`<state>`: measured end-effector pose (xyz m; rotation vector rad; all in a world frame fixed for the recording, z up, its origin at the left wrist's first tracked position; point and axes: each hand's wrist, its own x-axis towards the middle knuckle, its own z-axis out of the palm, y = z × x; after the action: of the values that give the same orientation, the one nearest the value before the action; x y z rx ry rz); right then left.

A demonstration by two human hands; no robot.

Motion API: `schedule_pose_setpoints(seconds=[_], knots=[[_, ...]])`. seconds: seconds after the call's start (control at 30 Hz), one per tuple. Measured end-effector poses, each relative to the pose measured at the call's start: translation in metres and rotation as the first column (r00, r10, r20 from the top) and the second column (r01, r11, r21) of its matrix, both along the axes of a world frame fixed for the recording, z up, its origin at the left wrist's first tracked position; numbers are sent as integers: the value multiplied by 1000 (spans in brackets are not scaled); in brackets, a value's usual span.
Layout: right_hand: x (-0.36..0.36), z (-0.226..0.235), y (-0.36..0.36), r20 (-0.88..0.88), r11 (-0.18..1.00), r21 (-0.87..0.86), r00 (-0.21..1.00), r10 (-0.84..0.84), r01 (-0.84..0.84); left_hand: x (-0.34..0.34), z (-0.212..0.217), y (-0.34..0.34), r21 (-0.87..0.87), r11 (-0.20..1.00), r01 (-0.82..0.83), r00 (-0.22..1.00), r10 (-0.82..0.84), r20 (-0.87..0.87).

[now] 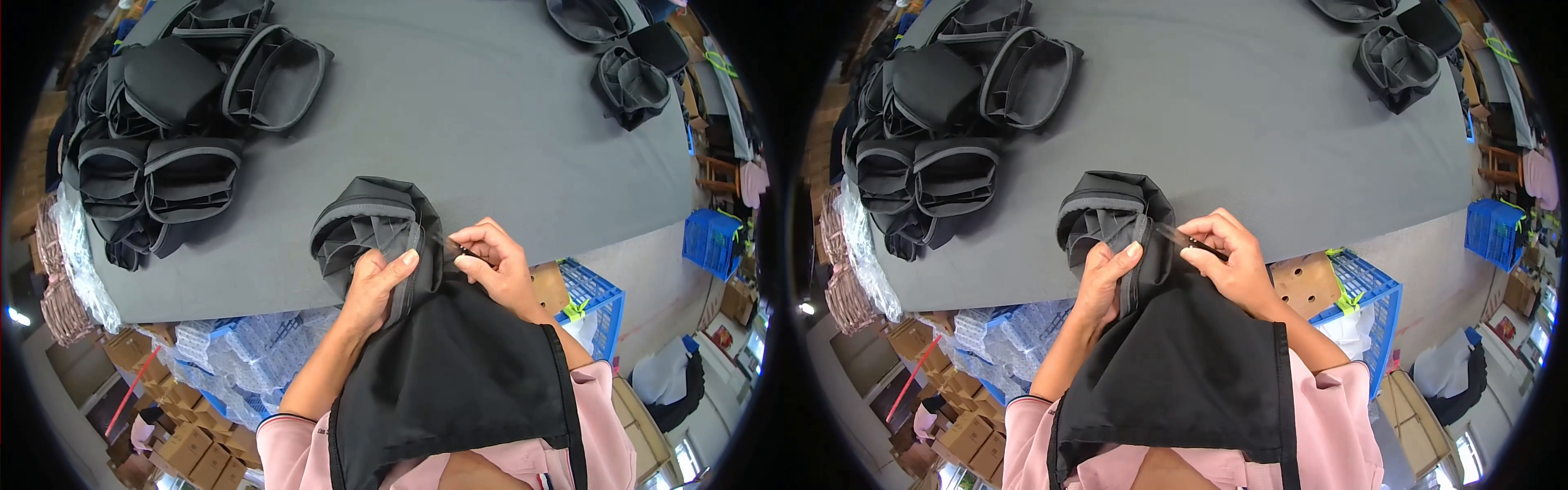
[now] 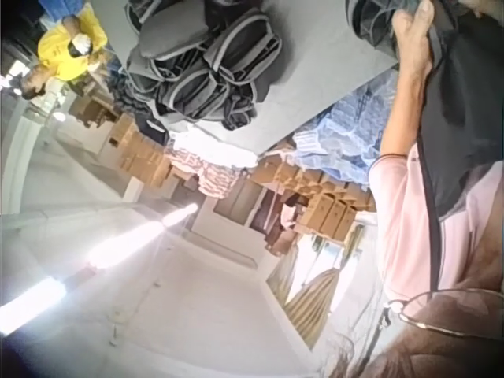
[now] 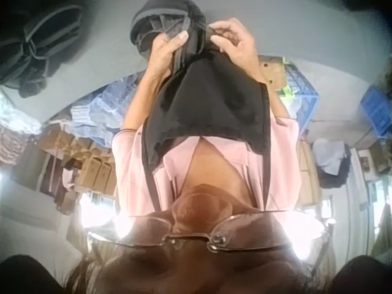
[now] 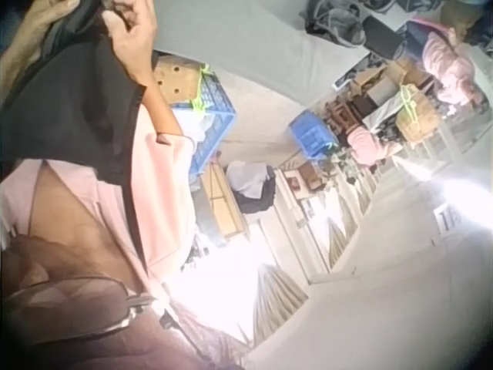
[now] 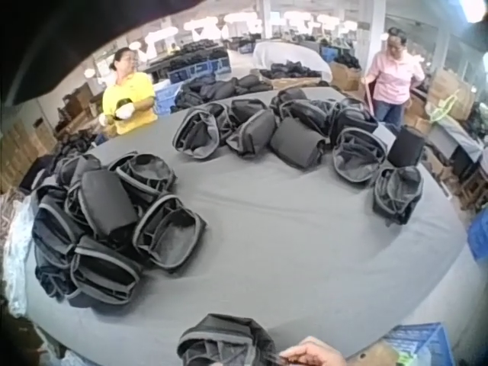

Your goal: The person is inspecting and trimming small gray fabric pouches using a nipping tool on a workbench.

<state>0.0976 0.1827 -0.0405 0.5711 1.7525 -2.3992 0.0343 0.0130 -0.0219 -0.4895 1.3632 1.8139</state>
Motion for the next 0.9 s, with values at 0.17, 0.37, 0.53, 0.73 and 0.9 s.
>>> schedule_pose_setpoints(seconds=[0.17,0.37,0.53,0.73,0.9], knots=[[-11,4,5,-32,964,187,980,196,-186,9,-31,-16,13,996,83,996,-82,-41],[-26,5,10,-180,838,529,949,261,-130,8,-42,-17,18,997,74,990,-72,-121],[-26,20,18,-161,715,691,943,293,-104,5,-23,-2,0,999,53,993,-52,-105],[-28,22,11,-198,832,553,962,189,-49,-12,4,3,173,976,-131,987,145,-69],[-32,36,15,-266,880,466,963,38,94,-40,-2,21,270,911,-311,948,319,13]])
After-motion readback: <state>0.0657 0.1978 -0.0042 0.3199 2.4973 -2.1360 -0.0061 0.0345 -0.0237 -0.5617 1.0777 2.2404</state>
